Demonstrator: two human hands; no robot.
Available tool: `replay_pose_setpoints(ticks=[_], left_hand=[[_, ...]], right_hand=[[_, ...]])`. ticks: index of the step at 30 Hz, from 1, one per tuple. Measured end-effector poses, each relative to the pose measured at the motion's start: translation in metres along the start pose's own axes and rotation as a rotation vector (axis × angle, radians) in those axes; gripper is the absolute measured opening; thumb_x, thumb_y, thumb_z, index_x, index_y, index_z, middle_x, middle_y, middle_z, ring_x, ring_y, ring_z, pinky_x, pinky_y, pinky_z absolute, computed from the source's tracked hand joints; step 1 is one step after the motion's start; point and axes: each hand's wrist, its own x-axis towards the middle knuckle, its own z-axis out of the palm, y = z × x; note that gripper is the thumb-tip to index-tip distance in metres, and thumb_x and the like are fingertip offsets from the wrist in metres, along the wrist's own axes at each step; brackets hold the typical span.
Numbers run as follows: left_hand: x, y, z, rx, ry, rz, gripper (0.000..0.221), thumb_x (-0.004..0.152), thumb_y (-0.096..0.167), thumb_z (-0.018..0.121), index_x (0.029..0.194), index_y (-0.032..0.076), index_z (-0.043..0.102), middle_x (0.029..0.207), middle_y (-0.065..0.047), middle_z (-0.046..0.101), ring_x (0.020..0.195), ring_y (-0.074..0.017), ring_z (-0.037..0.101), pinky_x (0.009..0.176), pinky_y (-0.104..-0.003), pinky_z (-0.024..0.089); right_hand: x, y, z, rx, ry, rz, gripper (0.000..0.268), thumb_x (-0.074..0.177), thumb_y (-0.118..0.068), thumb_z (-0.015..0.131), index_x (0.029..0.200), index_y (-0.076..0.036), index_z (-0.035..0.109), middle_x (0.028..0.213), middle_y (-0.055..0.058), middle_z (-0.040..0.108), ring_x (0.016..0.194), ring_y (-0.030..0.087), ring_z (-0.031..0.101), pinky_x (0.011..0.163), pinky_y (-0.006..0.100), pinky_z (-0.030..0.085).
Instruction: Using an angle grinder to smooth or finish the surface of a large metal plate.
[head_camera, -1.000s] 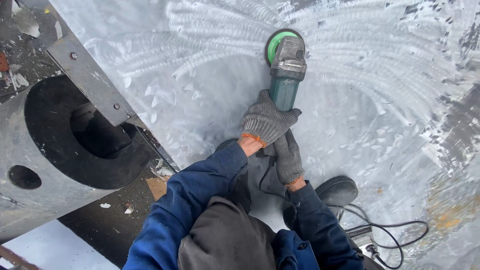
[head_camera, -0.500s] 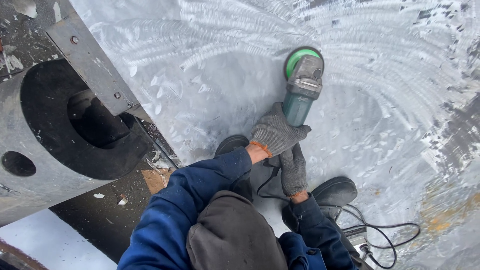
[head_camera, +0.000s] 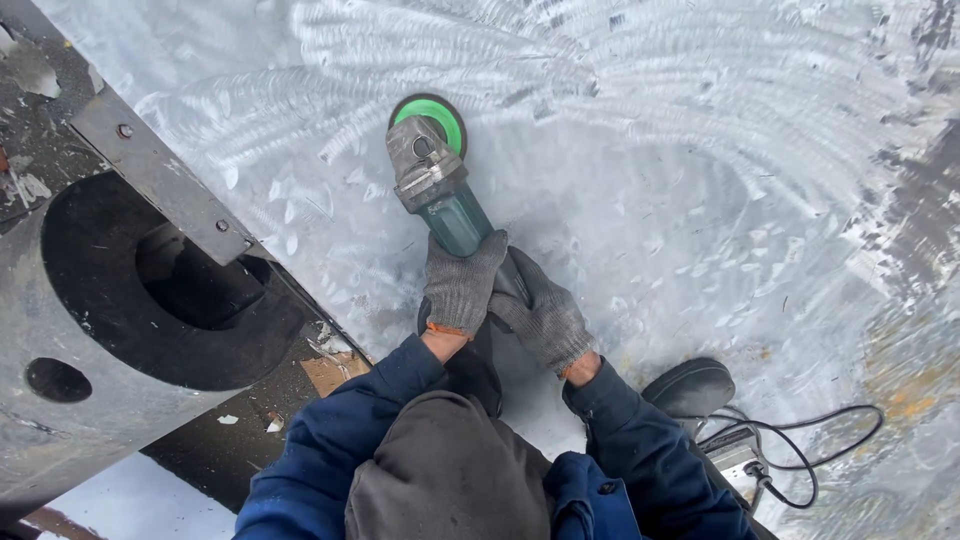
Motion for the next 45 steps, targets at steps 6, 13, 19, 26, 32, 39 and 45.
replay_pose_setpoints(ticks=[6,13,19,26,32,39,45], left_hand=[[0.001,0.013,0.069,0.193,-0.237,-0.035,0.077,0.072,0.051,0.08,0.12,-0.001,0.052,0.1,-0.013,0.07,0.085,-0.022,0.075,0.071,-0.036,0.065],[0.006,0.018,0.125,0.461,-0.502,0.078,0.093,0.067,0.064,0.079,0.127,-0.003,0.053,0.106,-0.019,0.072,0.094,-0.0314,0.074,0.08,-0.043,0.06],[-0.019,0.005,0.063,0.476,-0.16,0.006,0.098,0.068,0.061,0.081,0.132,-0.005,0.047,0.112,-0.021,0.069,0.098,-0.0326,0.073,0.081,-0.044,0.06],[-0.044,-0.034,0.062,0.59,-0.217,0.33,0.096,0.085,0.054,0.076,0.144,-0.011,0.038,0.116,-0.024,0.067,0.1,-0.0358,0.073,0.083,-0.046,0.06],[-0.098,0.048,0.069,0.784,-0.273,0.279,0.101,0.072,0.057,0.081,0.142,-0.003,0.041,0.113,-0.023,0.067,0.097,-0.039,0.071,0.08,-0.05,0.057],[-0.141,0.051,0.027,0.576,-0.09,0.367,0.057,0.087,0.04,0.076,0.134,0.012,0.062,0.111,-0.008,0.076,0.097,-0.0202,0.077,0.083,-0.036,0.06],[-0.213,0.006,-0.031,0.586,0.414,0.553,0.034,0.101,0.028,0.074,0.124,0.005,0.071,0.117,-0.017,0.075,0.109,-0.0279,0.073,0.094,-0.038,0.057]], right_hand=[[-0.022,0.068,-0.029,-0.049,0.124,-0.103,0.08,0.093,-0.05,0.066,0.152,-0.002,0.041,0.126,0.022,0.07,0.112,0.03,0.071,0.089,0.038,0.058],[-0.016,0.109,-0.06,0.336,0.344,-0.068,0.064,0.105,-0.048,0.051,0.147,0.0,0.051,0.127,0.015,0.069,0.109,0.023,0.066,0.093,0.037,0.054],[0.018,0.056,-0.066,0.571,0.012,-0.12,0.073,0.099,-0.051,0.054,0.15,0.0,0.046,0.132,0.011,0.064,0.112,0.02,0.063,0.093,0.036,0.055],[0.033,0.014,-0.072,0.219,-0.186,0.055,0.057,0.092,-0.044,0.07,0.124,0.003,0.064,0.102,0.011,0.069,0.089,0.017,0.067,0.078,0.03,0.056],[0.013,0.031,-0.115,0.683,-0.239,0.126,0.05,0.086,-0.036,0.077,0.118,0.0,0.063,0.097,0.008,0.07,0.081,0.016,0.072,0.073,0.033,0.062],[-0.016,0.018,-0.191,0.281,-0.282,-0.05,0.054,0.084,-0.039,0.075,0.117,0.001,0.061,0.094,0.014,0.07,0.078,0.023,0.074,0.069,0.038,0.064],[0.006,0.038,-0.188,-0.543,-0.106,-0.455,0.078,0.079,-0.058,0.08,0.122,0.004,0.058,0.103,0.02,0.07,0.086,0.03,0.074,0.075,0.041,0.061]])
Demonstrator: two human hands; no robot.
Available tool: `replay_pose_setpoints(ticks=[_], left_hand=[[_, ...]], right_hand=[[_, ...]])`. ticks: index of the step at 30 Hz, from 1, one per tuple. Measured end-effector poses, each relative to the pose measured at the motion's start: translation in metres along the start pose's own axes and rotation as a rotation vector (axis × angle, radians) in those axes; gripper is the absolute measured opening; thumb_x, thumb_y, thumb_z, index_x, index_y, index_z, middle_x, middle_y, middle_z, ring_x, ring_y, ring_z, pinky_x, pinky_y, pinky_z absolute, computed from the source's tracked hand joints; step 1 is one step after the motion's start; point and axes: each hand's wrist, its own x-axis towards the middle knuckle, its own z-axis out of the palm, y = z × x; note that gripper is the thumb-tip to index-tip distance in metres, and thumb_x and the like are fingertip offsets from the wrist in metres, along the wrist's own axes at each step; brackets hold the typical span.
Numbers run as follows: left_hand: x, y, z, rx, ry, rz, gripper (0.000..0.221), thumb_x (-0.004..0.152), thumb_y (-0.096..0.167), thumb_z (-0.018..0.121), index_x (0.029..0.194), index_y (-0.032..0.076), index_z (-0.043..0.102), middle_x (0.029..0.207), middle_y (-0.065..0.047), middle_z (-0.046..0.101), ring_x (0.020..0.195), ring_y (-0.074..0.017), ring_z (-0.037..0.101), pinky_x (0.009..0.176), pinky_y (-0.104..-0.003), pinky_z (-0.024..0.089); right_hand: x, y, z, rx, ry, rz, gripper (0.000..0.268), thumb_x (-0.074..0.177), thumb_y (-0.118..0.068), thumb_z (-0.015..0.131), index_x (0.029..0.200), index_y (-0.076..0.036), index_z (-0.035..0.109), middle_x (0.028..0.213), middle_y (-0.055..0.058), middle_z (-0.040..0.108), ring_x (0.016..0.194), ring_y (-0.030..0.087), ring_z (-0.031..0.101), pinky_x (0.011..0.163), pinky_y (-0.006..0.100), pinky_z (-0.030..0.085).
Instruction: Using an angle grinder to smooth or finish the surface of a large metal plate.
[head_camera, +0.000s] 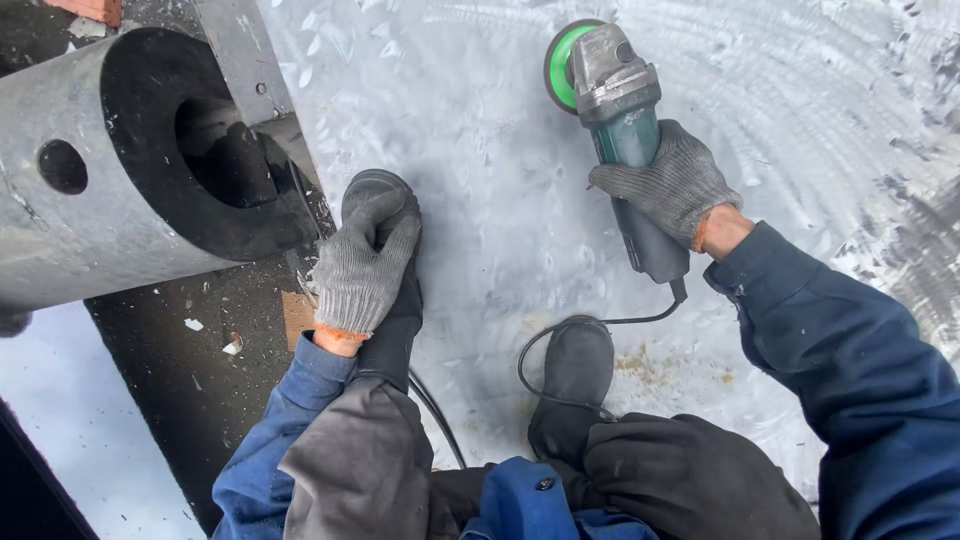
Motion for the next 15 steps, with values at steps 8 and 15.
replay_pose_setpoints(ticks=[8,15], left_hand=[[-0.134,-0.053,0.033,-0.087,-0.201,-0.504,0.071,0.081,0.041,0.078,0.136,0.002,0.057,0.127,-0.018,0.07,0.114,-0.0311,0.073,0.096,-0.04,0.056],[-0.13,-0.112,0.076,0.283,0.042,-0.499,0.095,0.086,0.047,0.079,0.152,-0.008,0.039,0.151,-0.033,0.046,0.137,-0.0477,0.048,0.113,-0.05,0.042]], right_hand=[[0.012,-0.002,0.029,-0.181,0.129,0.087,0.087,0.071,-0.059,0.083,0.128,0.001,0.058,0.108,0.025,0.071,0.097,0.04,0.071,0.084,0.046,0.057],[-0.005,0.019,0.028,-0.312,0.165,0.225,0.087,0.076,-0.059,0.082,0.132,0.002,0.054,0.106,0.026,0.072,0.095,0.041,0.072,0.085,0.047,0.057]])
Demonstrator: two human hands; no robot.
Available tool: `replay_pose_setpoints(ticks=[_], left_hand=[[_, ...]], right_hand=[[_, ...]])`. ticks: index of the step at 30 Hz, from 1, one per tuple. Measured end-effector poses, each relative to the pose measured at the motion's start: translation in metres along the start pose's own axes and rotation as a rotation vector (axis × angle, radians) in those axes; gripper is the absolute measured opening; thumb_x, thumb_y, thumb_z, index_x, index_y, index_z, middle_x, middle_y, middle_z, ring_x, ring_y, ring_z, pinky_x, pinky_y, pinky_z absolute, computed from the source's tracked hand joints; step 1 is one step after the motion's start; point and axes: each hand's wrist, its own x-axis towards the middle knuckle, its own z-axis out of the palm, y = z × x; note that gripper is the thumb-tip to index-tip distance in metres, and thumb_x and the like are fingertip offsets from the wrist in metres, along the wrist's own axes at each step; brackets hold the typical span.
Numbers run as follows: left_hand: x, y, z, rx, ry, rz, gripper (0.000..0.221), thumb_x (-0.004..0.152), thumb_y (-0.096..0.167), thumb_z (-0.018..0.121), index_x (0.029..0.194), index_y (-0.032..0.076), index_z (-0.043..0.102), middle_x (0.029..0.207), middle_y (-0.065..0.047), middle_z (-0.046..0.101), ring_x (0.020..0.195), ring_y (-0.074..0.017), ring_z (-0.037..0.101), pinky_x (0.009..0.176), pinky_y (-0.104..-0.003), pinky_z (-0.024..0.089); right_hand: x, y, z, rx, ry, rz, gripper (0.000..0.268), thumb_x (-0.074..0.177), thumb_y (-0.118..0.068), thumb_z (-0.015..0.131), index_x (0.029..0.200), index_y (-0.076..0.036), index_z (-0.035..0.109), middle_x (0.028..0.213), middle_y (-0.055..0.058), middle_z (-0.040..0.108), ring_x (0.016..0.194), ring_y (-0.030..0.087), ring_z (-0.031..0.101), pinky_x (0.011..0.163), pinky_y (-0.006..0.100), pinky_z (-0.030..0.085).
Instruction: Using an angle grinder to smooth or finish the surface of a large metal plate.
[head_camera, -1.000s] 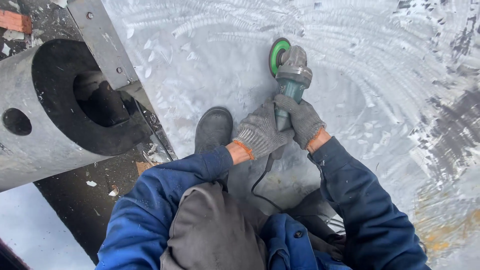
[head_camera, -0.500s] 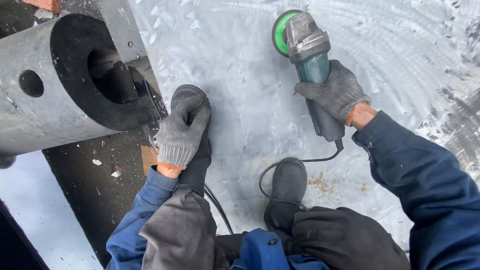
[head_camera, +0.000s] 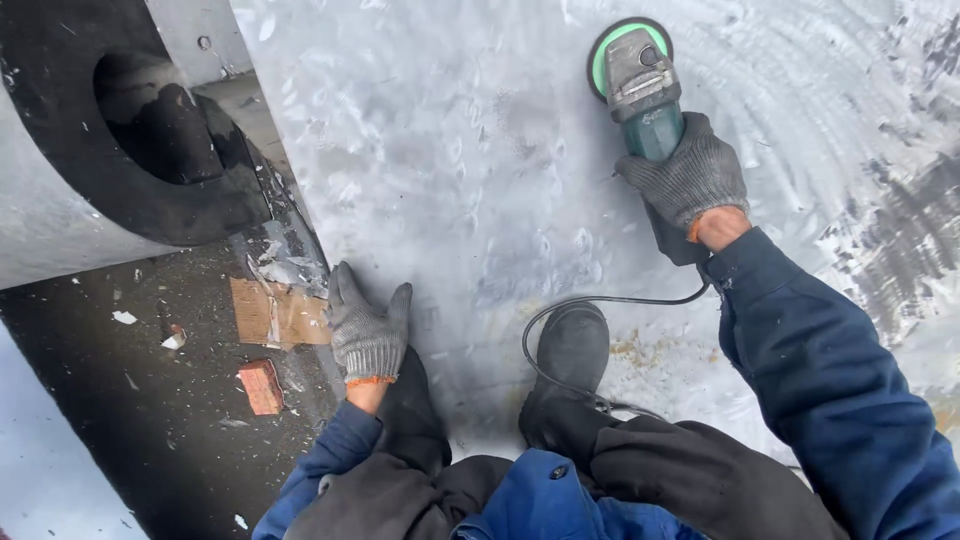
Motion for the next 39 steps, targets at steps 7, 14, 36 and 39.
replay_pose_setpoints(ticks=[7,14,36,39], left_hand=[[0.003,-0.031,0.0,0.054,-0.008,-0.067,0.099,0.082,0.049,0.079,0.15,-0.008,0.036,0.151,-0.032,0.045,0.144,-0.0459,0.04,0.117,-0.053,0.03],[0.019,-0.031,-0.011,-0.194,-0.289,-0.391,0.105,0.086,0.052,0.071,0.161,-0.001,0.02,0.139,-0.035,0.055,0.126,-0.0464,0.059,0.106,-0.044,0.047],[0.028,-0.094,0.03,-0.25,-0.351,-0.296,0.102,0.085,0.062,0.068,0.158,0.004,0.026,0.115,-0.025,0.073,0.101,-0.0399,0.073,0.086,-0.045,0.058],[0.019,-0.086,0.02,-0.247,-0.295,-0.291,0.102,0.086,0.055,0.073,0.16,0.004,0.026,0.14,-0.028,0.061,0.115,-0.0387,0.069,0.095,-0.042,0.056]], right_hand=[[-0.019,-0.066,0.015,-0.065,-0.033,-0.007,0.082,0.075,-0.055,0.083,0.13,0.001,0.055,0.103,0.024,0.072,0.092,0.039,0.073,0.082,0.047,0.057],[-0.046,-0.146,0.049,-0.209,-0.253,-0.264,0.075,0.073,-0.055,0.082,0.129,-0.011,0.058,0.108,0.018,0.072,0.093,0.039,0.072,0.082,0.049,0.056],[-0.065,-0.223,0.088,-0.173,-0.209,-0.321,0.071,0.075,-0.05,0.082,0.124,-0.006,0.055,0.105,0.02,0.071,0.091,0.038,0.072,0.079,0.049,0.056],[-0.056,-0.21,0.08,-0.166,-0.317,-0.391,0.07,0.078,-0.051,0.079,0.128,-0.009,0.055,0.107,0.021,0.071,0.092,0.039,0.072,0.08,0.047,0.057]])
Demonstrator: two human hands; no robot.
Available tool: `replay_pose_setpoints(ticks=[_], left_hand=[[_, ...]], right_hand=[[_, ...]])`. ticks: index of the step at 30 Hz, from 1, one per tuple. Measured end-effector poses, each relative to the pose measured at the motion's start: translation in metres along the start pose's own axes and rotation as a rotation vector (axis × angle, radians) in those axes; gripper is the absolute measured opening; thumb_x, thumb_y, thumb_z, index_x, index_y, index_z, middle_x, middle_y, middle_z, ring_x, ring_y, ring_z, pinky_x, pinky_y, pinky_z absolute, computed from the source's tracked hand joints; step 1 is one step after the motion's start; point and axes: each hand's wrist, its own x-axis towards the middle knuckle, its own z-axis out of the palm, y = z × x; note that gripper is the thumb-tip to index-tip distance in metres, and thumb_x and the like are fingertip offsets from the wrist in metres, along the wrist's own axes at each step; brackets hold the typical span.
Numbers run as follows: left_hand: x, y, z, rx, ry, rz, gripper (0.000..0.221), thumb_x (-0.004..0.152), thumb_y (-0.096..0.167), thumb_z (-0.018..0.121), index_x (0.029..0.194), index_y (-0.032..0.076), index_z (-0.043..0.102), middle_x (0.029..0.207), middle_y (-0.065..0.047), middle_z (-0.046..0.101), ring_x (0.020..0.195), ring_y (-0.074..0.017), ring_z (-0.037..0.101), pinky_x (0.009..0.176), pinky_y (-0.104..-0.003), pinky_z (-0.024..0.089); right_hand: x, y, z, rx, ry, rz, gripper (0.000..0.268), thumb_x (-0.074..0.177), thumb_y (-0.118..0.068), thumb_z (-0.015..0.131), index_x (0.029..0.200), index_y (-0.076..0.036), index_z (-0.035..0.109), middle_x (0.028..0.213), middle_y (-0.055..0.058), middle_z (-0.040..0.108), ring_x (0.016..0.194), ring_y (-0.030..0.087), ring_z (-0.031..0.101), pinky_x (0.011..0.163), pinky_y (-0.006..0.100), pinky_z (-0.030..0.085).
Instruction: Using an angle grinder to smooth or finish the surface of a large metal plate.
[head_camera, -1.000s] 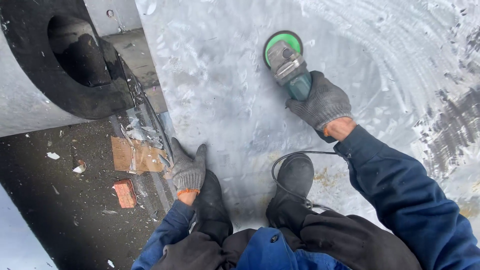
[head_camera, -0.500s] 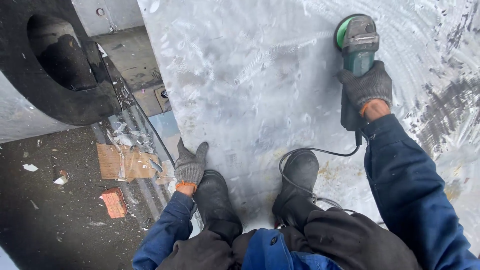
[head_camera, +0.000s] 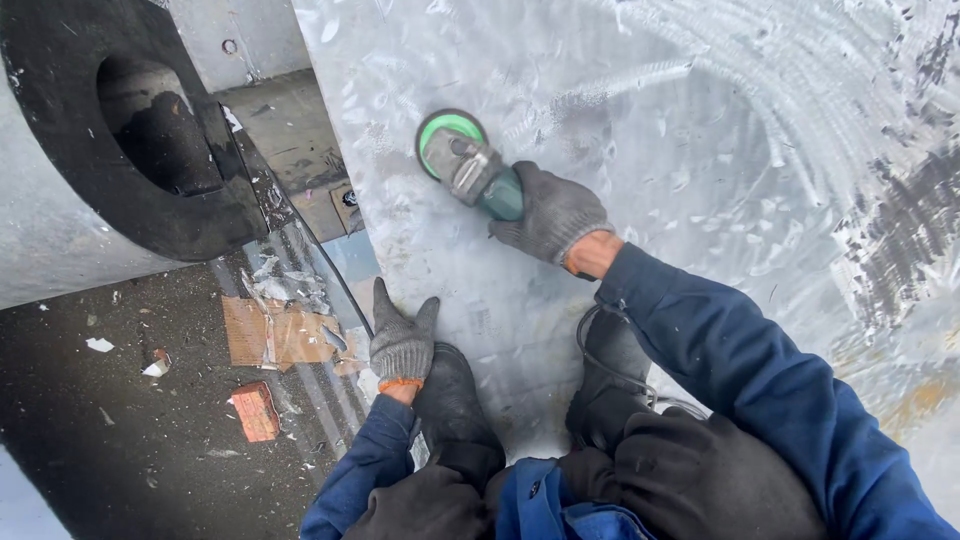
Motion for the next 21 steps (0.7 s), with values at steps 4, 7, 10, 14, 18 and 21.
replay_pose_setpoints(ticks=[4,7,10,14,18,21], left_hand=[[0.003,0.0,0.004,-0.147,-0.025,0.113,0.122,0.067,0.036,0.094,0.155,-0.005,0.019,0.146,-0.031,0.046,0.134,-0.0414,0.05,0.111,-0.043,0.042],[0.001,-0.004,0.007,-0.199,-0.026,0.115,0.121,0.066,0.032,0.094,0.155,-0.004,0.021,0.144,-0.028,0.048,0.134,-0.0395,0.051,0.113,-0.043,0.041],[0.008,-0.009,0.011,-0.168,0.018,0.194,0.119,0.066,0.032,0.095,0.154,-0.004,0.023,0.143,-0.029,0.048,0.133,-0.0407,0.049,0.113,-0.045,0.04],[0.004,0.0,0.005,-0.209,-0.019,0.123,0.118,0.066,0.033,0.092,0.155,-0.003,0.025,0.146,-0.026,0.049,0.135,-0.0381,0.05,0.115,-0.043,0.04],[0.0,-0.005,0.005,-0.13,-0.018,0.104,0.12,0.069,0.036,0.092,0.156,-0.005,0.021,0.151,-0.028,0.043,0.14,-0.0396,0.046,0.117,-0.043,0.038],[-0.015,-0.01,0.003,0.1,0.102,0.217,0.112,0.08,0.037,0.091,0.157,-0.006,0.023,0.156,-0.032,0.038,0.143,-0.0458,0.04,0.118,-0.048,0.035]], right_hand=[[-0.01,0.109,-0.019,0.153,0.322,0.439,0.071,0.082,-0.049,0.079,0.129,-0.002,0.055,0.106,0.025,0.072,0.095,0.04,0.072,0.084,0.047,0.058],[-0.019,0.163,-0.036,0.294,0.511,0.622,0.068,0.083,-0.048,0.078,0.124,0.002,0.056,0.108,0.025,0.072,0.093,0.037,0.074,0.081,0.045,0.06],[-0.014,0.163,-0.032,0.259,0.556,0.641,0.071,0.082,-0.051,0.08,0.121,0.004,0.054,0.106,0.025,0.071,0.091,0.038,0.074,0.078,0.045,0.06],[-0.012,0.038,-0.015,0.104,0.268,0.384,0.073,0.079,-0.05,0.081,0.125,0.0,0.053,0.101,0.024,0.072,0.092,0.044,0.071,0.081,0.051,0.056],[0.002,-0.027,0.024,-0.037,0.108,-0.004,0.073,0.071,-0.049,0.084,0.124,-0.008,0.057,0.104,0.021,0.072,0.09,0.041,0.072,0.079,0.049,0.056],[0.003,-0.017,0.019,-0.084,0.102,-0.075,0.073,0.075,-0.05,0.082,0.129,-0.007,0.056,0.103,0.022,0.071,0.087,0.041,0.072,0.077,0.05,0.056]])
